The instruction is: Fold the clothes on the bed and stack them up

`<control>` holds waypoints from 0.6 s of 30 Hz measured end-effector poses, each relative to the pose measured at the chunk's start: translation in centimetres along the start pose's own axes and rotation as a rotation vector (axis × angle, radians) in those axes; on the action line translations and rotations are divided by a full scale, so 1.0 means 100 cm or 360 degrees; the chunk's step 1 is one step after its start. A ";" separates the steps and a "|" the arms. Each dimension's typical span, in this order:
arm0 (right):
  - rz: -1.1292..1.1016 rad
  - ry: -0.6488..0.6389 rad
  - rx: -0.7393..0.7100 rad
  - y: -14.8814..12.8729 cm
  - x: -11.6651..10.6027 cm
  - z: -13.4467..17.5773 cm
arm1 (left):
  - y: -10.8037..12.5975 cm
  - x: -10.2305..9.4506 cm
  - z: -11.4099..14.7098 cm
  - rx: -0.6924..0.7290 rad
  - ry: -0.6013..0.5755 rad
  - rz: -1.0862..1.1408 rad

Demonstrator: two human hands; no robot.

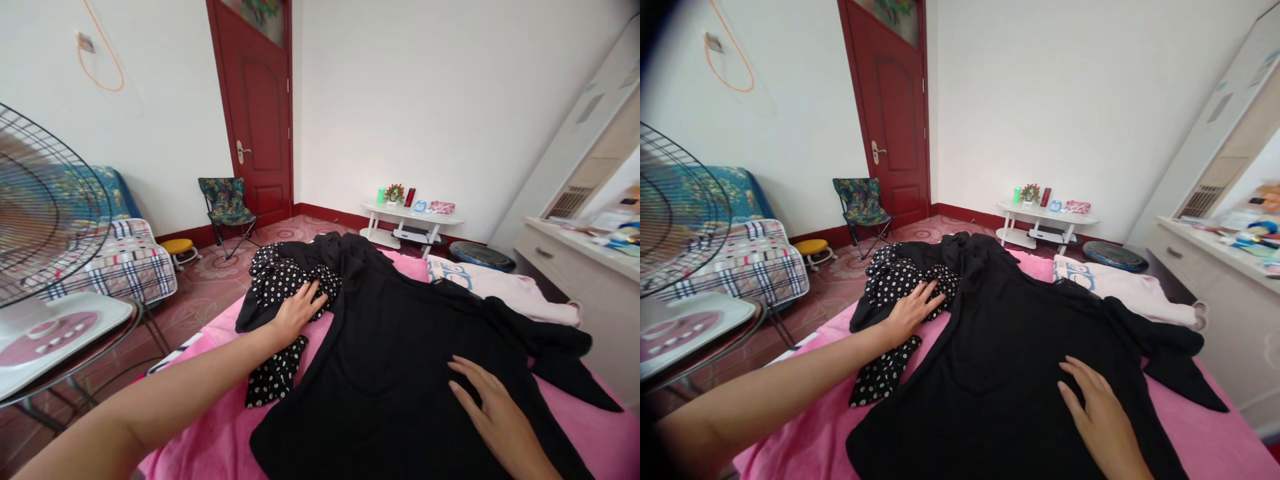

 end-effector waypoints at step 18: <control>0.0010 -0.0008 0.0027 -0.015 -0.007 0.000 | -0.026 -0.004 0.046 0.0469 -0.0031 0.0423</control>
Point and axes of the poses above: each hand's wrist, its own z-axis away from the middle knuckle, its own x-axis out of the palm, y = z × x, the point moved 5 cm from there along -z, towards the middle knuckle, and after that the axes turned 15 degrees about -y, right-handed, at the moved point
